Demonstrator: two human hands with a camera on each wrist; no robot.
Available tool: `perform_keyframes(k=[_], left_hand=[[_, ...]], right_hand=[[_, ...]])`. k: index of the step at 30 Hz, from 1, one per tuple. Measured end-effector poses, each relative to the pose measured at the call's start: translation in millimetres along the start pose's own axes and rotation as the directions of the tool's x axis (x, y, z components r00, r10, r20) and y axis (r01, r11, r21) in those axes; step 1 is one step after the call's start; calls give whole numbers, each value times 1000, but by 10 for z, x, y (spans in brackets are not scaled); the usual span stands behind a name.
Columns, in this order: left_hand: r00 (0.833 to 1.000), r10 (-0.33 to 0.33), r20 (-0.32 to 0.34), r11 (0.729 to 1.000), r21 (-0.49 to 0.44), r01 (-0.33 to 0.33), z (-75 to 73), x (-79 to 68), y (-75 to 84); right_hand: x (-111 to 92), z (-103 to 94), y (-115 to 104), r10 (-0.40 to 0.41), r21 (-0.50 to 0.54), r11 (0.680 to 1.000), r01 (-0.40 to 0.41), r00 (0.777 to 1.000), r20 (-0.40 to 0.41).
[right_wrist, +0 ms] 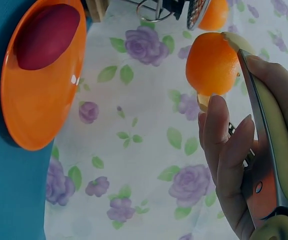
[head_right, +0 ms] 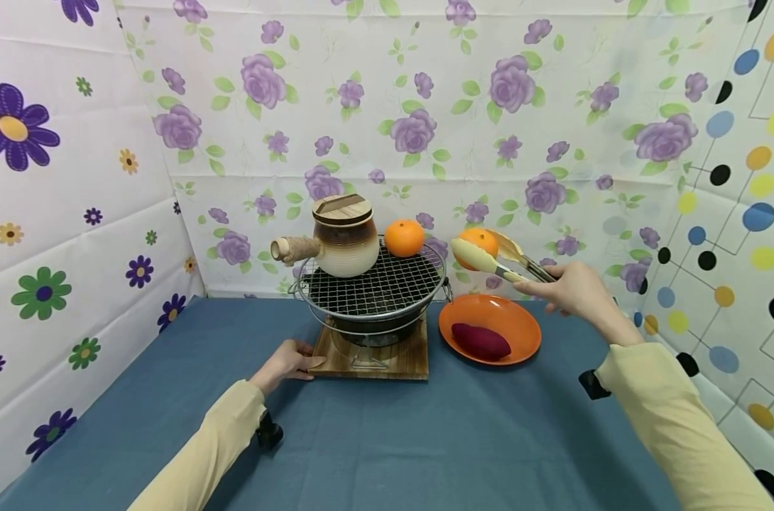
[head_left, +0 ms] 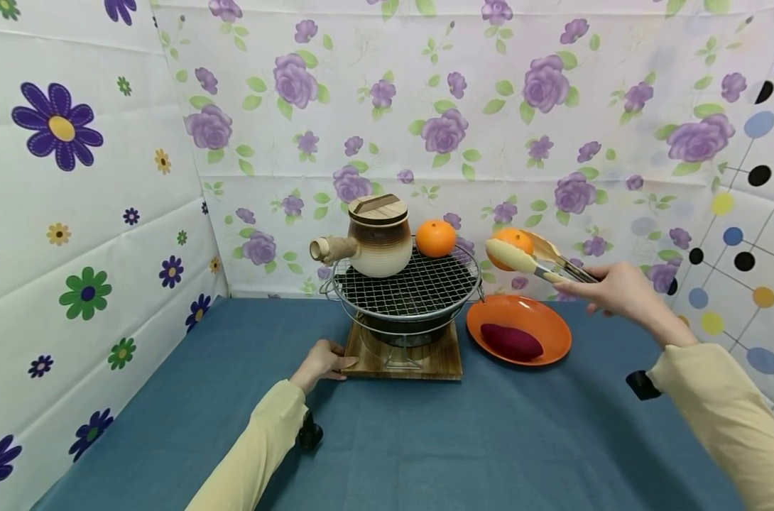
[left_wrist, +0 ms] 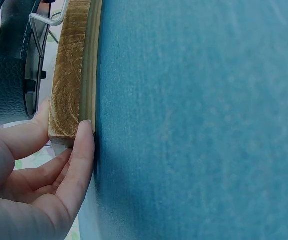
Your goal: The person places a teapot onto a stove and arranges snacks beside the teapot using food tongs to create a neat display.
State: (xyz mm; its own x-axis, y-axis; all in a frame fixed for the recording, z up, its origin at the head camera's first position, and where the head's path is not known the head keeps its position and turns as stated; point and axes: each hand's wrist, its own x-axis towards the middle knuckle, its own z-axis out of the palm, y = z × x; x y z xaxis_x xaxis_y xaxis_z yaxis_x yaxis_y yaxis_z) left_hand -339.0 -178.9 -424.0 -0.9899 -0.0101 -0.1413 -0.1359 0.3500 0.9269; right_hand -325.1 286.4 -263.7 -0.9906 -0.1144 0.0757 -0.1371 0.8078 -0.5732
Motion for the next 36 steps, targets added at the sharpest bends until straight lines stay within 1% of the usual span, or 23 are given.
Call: perform_keyframes(k=[10,15,19,26,29,33,34,36], left_hand=[[1000,-7,5,1000,9,7,5,-8,22],[1000,0,8,1000,11,0,5,-5,17],[1000,5,8,1000,15,-5,8,4,9],[1000,2,6,1000,8,-2,7,-20,28],[1000,-2,4,1000,9,2,9,-29,46],[1000,-8,6,1000,10,8,-2,31,-1],[999,24,24,1000,-6,-24,-21,129,-116],[999,30,30,1000,-5,-30,-29,156,-144]], right_hand=[[-6,5,-118,-34,-2,999,34,999,3],[-8,9,-170,-76,36,996,76,997,7],[6,4,-201,-95,62,994,94,995,17],[18,17,-270,-93,74,993,90,995,41],[15,28,-310,-102,59,993,99,994,48],[20,41,-371,-119,28,993,118,992,51],[24,47,-388,-124,29,992,123,991,53],[33,60,-421,-135,33,991,133,989,55]])
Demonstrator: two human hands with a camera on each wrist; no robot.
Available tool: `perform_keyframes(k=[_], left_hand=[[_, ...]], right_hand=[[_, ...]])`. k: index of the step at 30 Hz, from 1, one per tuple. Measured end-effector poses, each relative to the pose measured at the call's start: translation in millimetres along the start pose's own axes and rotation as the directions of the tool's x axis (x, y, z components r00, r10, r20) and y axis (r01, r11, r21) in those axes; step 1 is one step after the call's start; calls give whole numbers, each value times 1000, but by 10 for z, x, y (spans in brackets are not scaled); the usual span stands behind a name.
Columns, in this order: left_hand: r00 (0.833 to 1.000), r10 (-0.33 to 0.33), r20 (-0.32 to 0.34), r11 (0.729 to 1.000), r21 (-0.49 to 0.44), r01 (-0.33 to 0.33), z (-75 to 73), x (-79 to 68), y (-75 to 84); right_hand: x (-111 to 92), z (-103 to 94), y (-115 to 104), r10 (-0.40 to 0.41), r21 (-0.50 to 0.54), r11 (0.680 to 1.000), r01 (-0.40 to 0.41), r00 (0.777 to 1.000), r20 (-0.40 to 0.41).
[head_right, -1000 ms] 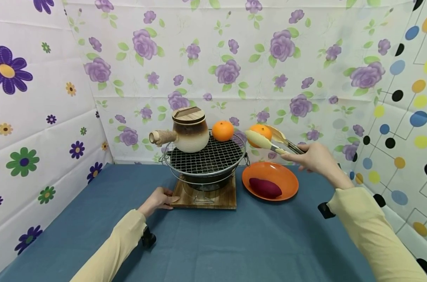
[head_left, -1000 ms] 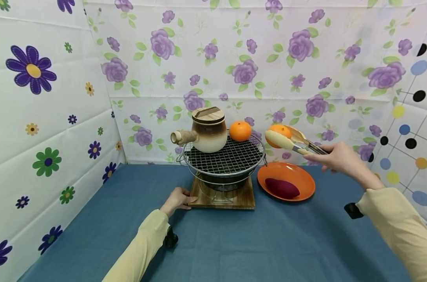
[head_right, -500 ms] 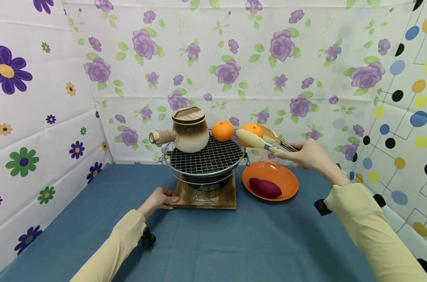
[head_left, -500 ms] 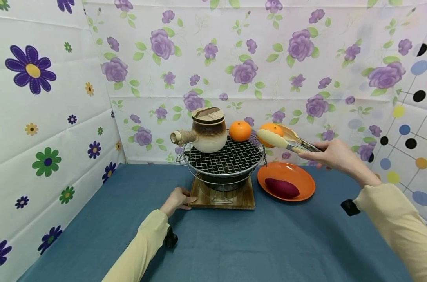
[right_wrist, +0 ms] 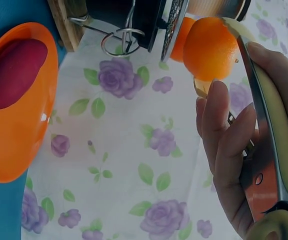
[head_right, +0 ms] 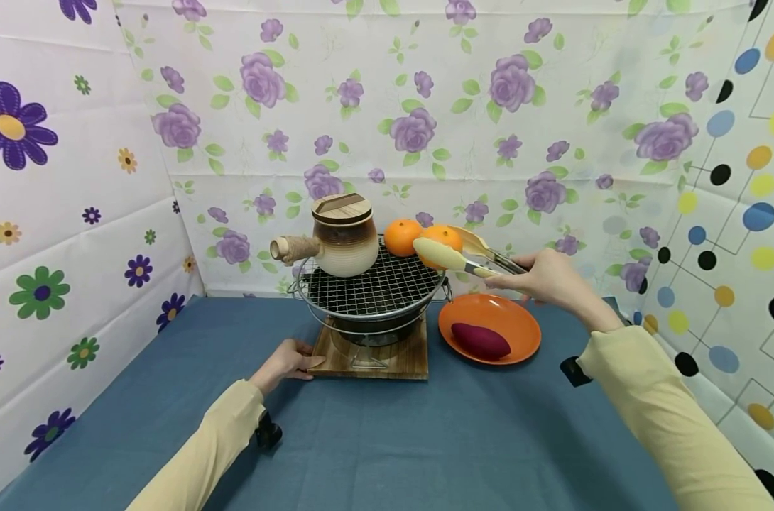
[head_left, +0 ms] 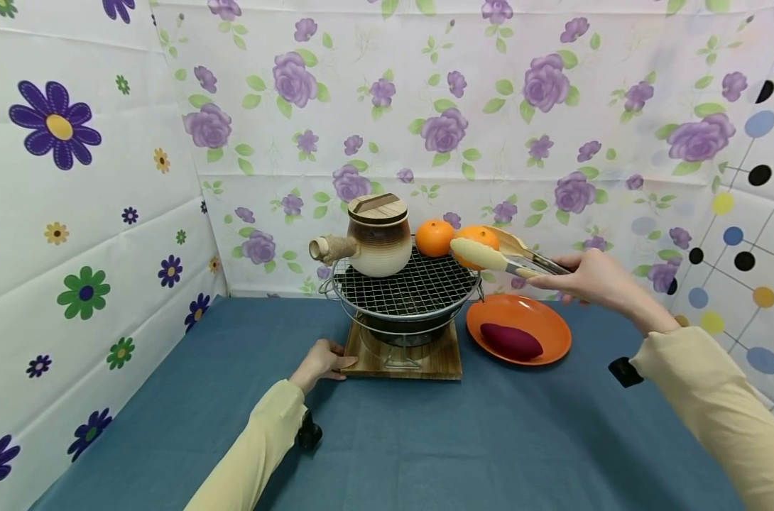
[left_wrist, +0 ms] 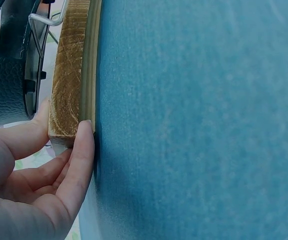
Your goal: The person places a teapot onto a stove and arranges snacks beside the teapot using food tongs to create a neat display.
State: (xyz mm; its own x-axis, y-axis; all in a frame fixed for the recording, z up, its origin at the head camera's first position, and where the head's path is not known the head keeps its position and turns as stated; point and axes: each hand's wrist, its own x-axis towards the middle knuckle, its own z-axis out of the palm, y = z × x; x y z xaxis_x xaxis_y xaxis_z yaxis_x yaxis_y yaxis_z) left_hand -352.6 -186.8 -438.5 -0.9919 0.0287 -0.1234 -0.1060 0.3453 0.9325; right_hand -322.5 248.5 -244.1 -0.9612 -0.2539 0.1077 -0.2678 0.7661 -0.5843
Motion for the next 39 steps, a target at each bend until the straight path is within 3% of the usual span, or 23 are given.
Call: perform_keyframes(k=[4,5,9,39], left_hand=[[1000,0,0,1000,6,0,8,-33,25],[999,-33,-17,999,20,34,29,-121,134],[999,-28,-19,1000,12,28,30,-165,168],[999,-34,-24,999,-16,34,32,-135,151]], right_hand=[[29,26,-49,-12,-3,1000,12,1000,3],[34,28,-61,-9,-10,1000,9,1000,5],[49,33,-100,-6,-28,1000,7,1000,9],[143,92,-171,-38,-70,997,41,998,40]])
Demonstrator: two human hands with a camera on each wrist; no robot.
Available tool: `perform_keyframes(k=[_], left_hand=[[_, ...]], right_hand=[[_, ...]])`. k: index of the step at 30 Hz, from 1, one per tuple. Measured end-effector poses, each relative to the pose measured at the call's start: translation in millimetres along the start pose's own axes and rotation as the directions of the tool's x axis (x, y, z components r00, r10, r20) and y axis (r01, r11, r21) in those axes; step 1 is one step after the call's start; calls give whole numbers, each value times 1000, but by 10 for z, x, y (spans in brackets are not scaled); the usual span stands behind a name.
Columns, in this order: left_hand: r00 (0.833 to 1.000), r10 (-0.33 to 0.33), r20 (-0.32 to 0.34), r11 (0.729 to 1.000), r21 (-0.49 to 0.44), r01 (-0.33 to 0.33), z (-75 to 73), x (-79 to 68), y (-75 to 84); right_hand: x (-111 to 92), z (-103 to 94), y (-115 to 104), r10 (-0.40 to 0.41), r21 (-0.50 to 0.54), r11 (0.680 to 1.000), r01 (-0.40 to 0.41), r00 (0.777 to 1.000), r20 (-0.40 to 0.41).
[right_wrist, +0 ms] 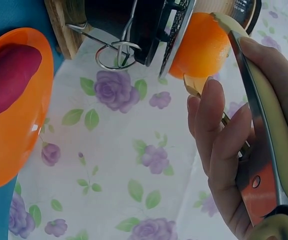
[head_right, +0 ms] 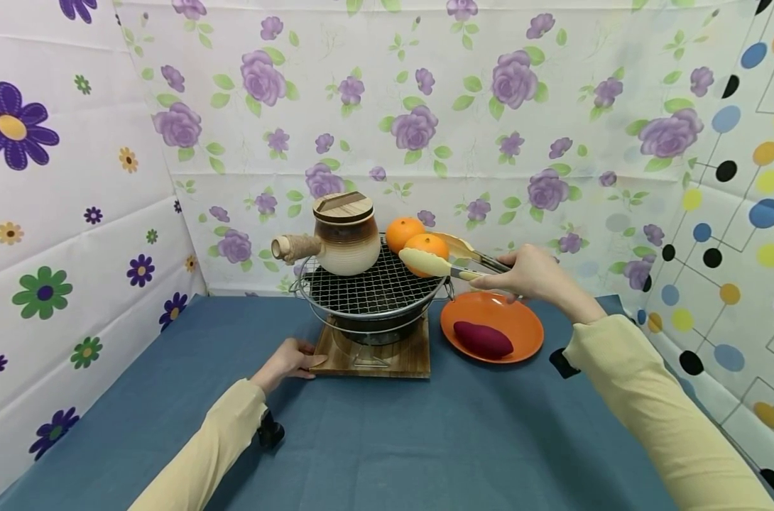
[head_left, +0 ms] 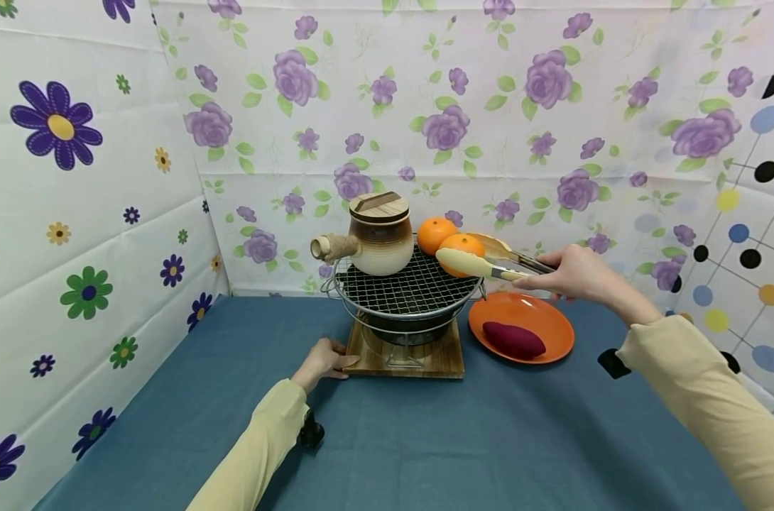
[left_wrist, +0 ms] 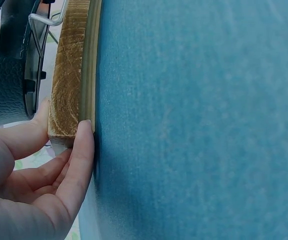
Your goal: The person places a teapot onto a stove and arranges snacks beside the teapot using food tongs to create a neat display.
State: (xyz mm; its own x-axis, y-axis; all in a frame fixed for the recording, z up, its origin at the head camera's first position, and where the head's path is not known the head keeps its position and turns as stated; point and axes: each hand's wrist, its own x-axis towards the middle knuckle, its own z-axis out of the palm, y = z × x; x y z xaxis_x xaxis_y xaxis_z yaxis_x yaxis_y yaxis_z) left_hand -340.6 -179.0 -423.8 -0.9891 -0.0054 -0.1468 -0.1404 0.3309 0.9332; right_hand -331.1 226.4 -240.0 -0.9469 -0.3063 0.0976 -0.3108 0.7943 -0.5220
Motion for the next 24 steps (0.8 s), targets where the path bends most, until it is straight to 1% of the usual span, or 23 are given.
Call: perform_keyframes(k=[5,8,11,12,16,18,19,24], left_hand=[[1000,-2,3,1000,4,2,3,-19,31],[1000,-14,3,1000,-4,14,0,-9,34],[1000,-9,14,1000,-9,9,-12,28,-4],[999,17,30,1000,-18,-17,-24,58,-41],[999,20,34,1000,-14,-19,-23,85,-64],[999,19,32,1000,-15,-19,-18,65,-44],[1000,-6,14,1000,-8,6,-9,33,-8],[1000,0,6,1000,-7,0,-5,-33,37]], right_hand=[[14,6,-4,3,-4,1000,-3,1000,-2],[19,12,-1,6,3,1000,-6,1000,1],[19,17,-3,11,8,1000,-11,1000,7],[19,18,-4,12,9,1000,-12,1000,8],[18,23,-10,11,5,1000,-11,1000,6],[17,25,-11,9,6,1000,-9,1000,4],[17,26,-11,7,6,1000,-7,1000,2],[16,33,-3,1,6,1000,-1,1000,-1]])
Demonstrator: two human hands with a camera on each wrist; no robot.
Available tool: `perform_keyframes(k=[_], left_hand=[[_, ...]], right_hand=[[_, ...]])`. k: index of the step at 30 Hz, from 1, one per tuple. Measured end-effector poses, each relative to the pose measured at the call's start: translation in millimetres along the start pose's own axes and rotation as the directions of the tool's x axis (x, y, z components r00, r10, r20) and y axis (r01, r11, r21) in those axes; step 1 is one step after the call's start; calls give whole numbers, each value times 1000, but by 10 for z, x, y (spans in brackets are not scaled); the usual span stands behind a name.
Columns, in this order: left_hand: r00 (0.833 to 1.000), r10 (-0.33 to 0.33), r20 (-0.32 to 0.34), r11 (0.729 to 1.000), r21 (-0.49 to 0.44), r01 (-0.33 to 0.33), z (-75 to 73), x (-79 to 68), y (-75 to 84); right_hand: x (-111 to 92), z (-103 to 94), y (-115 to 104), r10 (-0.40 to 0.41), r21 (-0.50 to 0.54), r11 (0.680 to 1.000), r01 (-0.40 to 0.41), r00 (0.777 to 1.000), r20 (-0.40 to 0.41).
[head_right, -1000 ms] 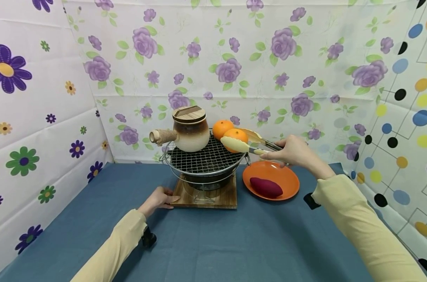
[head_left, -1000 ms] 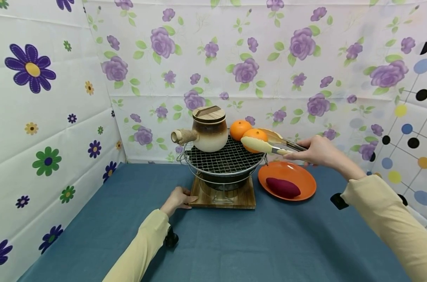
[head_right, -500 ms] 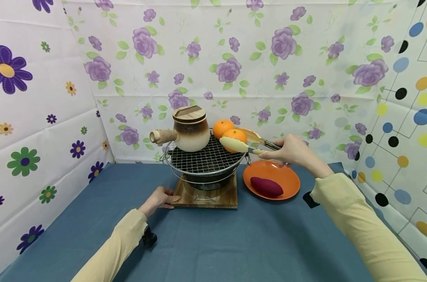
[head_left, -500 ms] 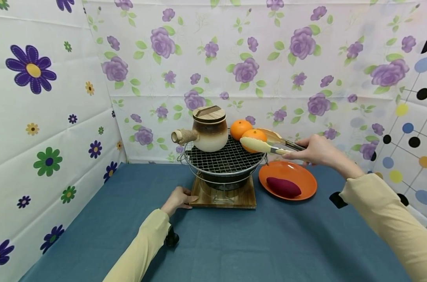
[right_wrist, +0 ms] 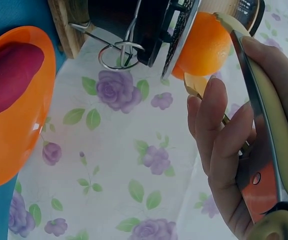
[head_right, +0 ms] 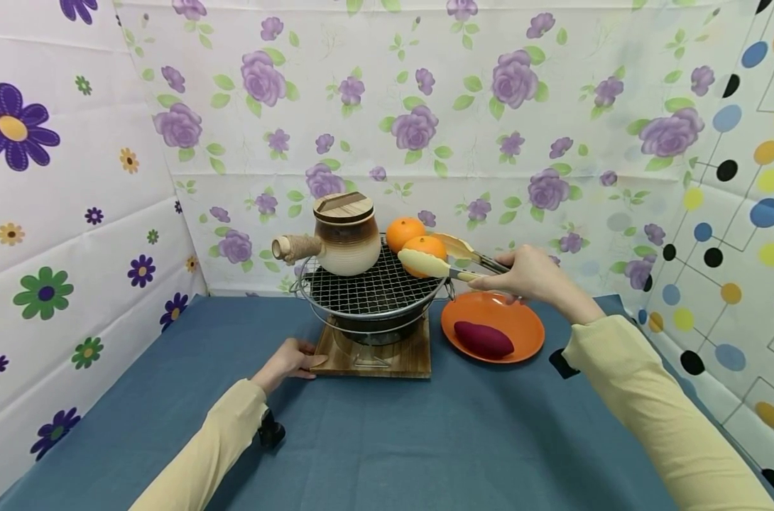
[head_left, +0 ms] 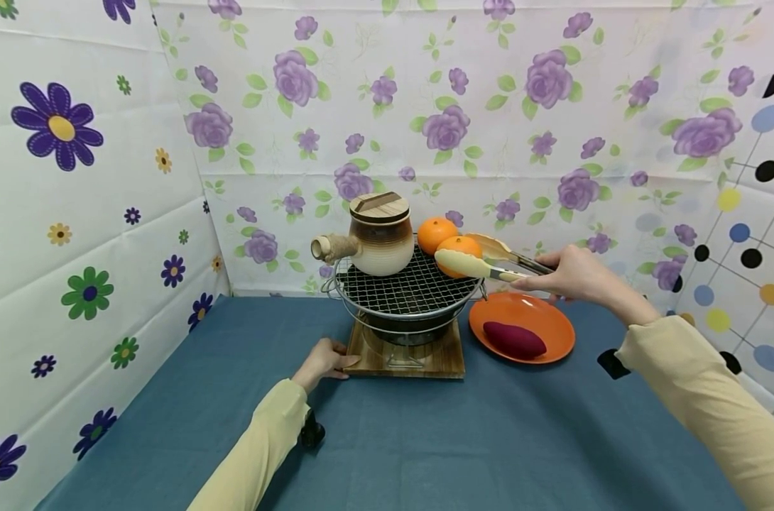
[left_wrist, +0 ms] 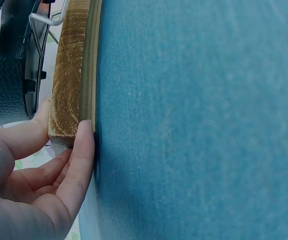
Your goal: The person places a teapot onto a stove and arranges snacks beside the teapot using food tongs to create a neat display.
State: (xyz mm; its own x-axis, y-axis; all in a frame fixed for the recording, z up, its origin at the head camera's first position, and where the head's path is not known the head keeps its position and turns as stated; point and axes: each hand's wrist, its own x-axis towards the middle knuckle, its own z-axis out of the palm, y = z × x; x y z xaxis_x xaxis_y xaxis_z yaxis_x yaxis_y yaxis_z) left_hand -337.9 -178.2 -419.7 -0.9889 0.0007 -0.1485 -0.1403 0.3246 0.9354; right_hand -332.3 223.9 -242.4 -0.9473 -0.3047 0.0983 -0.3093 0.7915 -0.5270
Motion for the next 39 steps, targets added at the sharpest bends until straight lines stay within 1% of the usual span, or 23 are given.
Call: perform_keyframes(k=[3,9,14,22,25,30,34,39], left_hand=[[1000,8,9,1000,2,-8,-3,11,-21],[1000,0,4,1000,20,0,3,45,-46],[1000,-8,-1,1000,24,9,11,45,-32],[1000,7,4,1000,25,-8,8,21,-26],[1000,10,5,999,30,-10,7,13,-25],[1000,-2,-3,999,44,2,6,10,-14],[1000,-20,-12,998,54,21,9,11,-6],[1000,-25,-13,998,58,25,12,18,-14]], right_hand=[[-5,1,6,-2,0,1000,2,1000,-1],[-26,-11,12,6,25,1000,-6,1000,-4],[-50,-33,10,18,36,999,-17,1000,-14],[-82,-67,14,26,64,998,-23,998,-48],[-102,-94,34,32,69,997,-28,998,-61],[-138,-133,85,44,74,996,-39,997,-62],[-164,-143,143,63,95,994,-56,996,-67],[-214,-167,207,77,117,991,-68,995,-70]])
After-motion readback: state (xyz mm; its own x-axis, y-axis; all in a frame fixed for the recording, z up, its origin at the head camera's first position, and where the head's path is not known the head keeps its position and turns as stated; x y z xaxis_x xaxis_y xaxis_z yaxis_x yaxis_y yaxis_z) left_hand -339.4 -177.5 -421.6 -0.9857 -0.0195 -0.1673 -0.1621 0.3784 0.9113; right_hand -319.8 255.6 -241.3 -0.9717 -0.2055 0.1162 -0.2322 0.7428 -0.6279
